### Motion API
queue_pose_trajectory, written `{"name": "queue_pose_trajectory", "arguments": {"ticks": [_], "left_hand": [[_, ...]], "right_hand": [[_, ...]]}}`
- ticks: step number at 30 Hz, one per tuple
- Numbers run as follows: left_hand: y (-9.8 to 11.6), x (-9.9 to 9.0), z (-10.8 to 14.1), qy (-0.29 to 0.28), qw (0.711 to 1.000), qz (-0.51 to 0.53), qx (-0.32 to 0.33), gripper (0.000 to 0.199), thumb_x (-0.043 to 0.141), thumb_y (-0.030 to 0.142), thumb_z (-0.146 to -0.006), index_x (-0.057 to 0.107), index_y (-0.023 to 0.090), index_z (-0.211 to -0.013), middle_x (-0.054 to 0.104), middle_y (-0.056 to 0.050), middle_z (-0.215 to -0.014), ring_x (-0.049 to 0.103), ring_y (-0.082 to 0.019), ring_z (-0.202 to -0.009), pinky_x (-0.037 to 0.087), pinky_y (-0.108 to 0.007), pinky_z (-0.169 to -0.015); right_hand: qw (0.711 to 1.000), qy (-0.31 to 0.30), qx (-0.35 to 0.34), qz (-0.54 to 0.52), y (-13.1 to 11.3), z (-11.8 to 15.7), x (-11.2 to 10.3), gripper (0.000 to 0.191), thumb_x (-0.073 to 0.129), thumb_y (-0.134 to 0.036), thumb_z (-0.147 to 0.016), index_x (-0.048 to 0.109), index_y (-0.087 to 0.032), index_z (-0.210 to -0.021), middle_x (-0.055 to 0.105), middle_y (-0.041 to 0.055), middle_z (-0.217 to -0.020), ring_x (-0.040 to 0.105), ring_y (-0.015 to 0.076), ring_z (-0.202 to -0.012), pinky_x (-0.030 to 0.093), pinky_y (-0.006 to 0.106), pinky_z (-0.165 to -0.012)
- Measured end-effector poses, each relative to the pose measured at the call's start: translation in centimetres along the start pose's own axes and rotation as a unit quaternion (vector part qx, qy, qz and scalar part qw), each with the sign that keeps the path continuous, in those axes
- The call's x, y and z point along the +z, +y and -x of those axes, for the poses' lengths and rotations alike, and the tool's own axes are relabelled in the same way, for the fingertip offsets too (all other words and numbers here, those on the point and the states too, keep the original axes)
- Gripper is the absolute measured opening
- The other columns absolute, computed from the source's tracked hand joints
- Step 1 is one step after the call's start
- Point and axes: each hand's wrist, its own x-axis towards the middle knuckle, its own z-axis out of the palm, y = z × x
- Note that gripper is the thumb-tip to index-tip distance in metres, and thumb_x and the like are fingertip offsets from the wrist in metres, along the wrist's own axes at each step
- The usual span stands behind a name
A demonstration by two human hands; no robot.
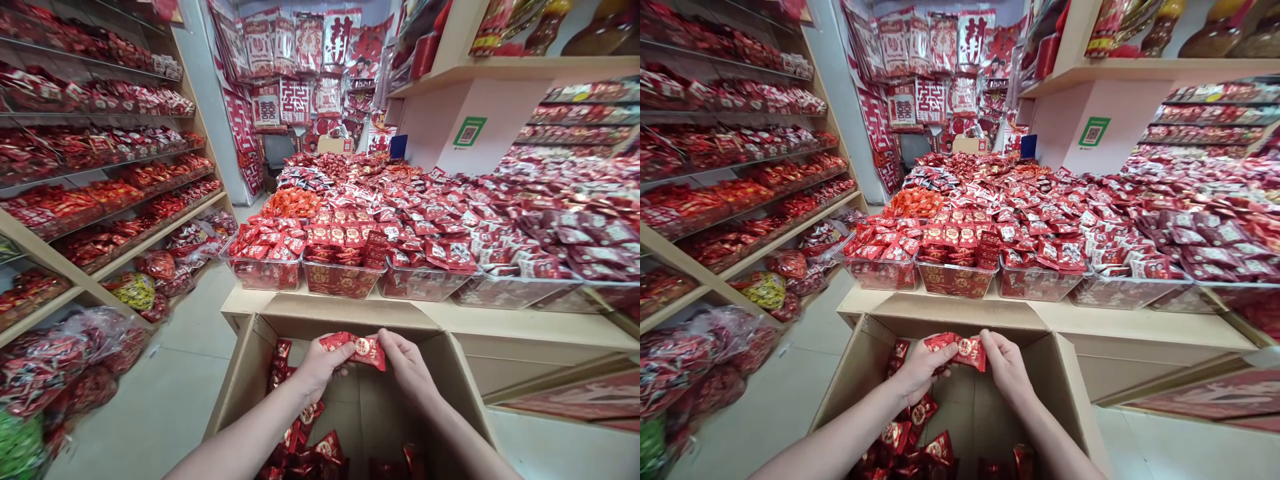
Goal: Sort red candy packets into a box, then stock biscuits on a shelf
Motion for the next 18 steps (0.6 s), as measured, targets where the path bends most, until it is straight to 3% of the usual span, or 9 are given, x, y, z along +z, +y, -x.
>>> {"name": "queue_pose_trajectory", "arguments": {"ticks": [2,5,7,9,13,18], "left_hand": [[0.1,0.0,0.1,-0.01,0.996,0.06,-0.065,0.03,0.071,0.032,-0.06,0.06,0.015,-0.081,0.062,-0.002,-0.069,0.054,-0.007,-0.056,0.039,-0.015,-0.046],[-0.2,-0.1,0.2,-0.03,0.982,0.126,-0.136,0.028,0.071,0.03,-0.06,0.058,0.018,-0.08,0.062,0.001,-0.069,0.055,-0.007,-0.053,0.038,-0.015,-0.045],[-0.5,-0.2,0.2,-0.049,0.973,0.143,-0.174,0.025,0.07,0.03,-0.061,0.057,0.018,-0.079,0.061,0.002,-0.064,0.055,-0.006,-0.051,0.038,-0.015,-0.045],[-0.8,-0.2,0.2,-0.07,0.966,0.146,-0.201,0.024,0.069,0.031,-0.063,0.058,0.017,-0.078,0.058,0.002,-0.058,0.054,-0.006,-0.05,0.037,-0.015,-0.045],[-0.7,0.0,0.4,-0.095,0.965,0.111,-0.219,0.028,0.066,0.037,-0.064,0.059,0.016,-0.081,0.058,0.002,-0.06,0.054,-0.007,-0.05,0.035,-0.016,-0.043],[-0.4,0.2,0.4,-0.063,0.986,-0.074,-0.139,0.031,0.062,0.041,-0.064,0.059,0.013,-0.077,0.058,-0.001,-0.059,0.052,-0.008,-0.049,0.036,-0.018,-0.045]], "right_hand": [[0.999,-0.011,0.009,-0.032,-0.3,0.1,0.0,0.032,0.045,-0.046,-0.078,0.06,-0.02,-0.089,0.064,0.0038,-0.078,0.058,0.0174,-0.07,0.046,0.027,-0.061],[0.996,-0.078,-0.035,-0.025,-0.8,0.4,-0.1,0.041,0.06,-0.037,-0.071,0.051,-0.026,-0.11,0.058,0.006,-0.108,0.055,0.0198,-0.094,0.044,0.032,-0.081],[0.988,-0.142,-0.063,0.005,-1.1,0.7,-0.1,0.044,0.062,-0.032,-0.069,0.05,-0.026,-0.112,0.049,0.0078,-0.121,0.046,0.0215,-0.11,0.036,0.037,-0.092],[0.978,-0.195,-0.066,0.022,-1.3,1.0,-0.2,0.034,0.058,-0.032,-0.073,0.053,-0.024,-0.106,0.045,0.0092,-0.126,0.04,0.0225,-0.116,0.033,0.039,-0.095],[0.974,-0.221,-0.044,0.001,-1.0,0.9,-0.2,0.024,0.056,-0.031,-0.076,0.054,-0.022,-0.098,0.048,0.0099,-0.122,0.048,0.0221,-0.107,0.039,0.039,-0.088],[0.991,-0.126,-0.036,-0.027,-0.2,0.0,-0.3,0.018,0.056,-0.031,-0.076,0.053,-0.019,-0.089,0.063,0.0042,-0.083,0.057,0.0142,-0.073,0.045,0.028,-0.065]]}}
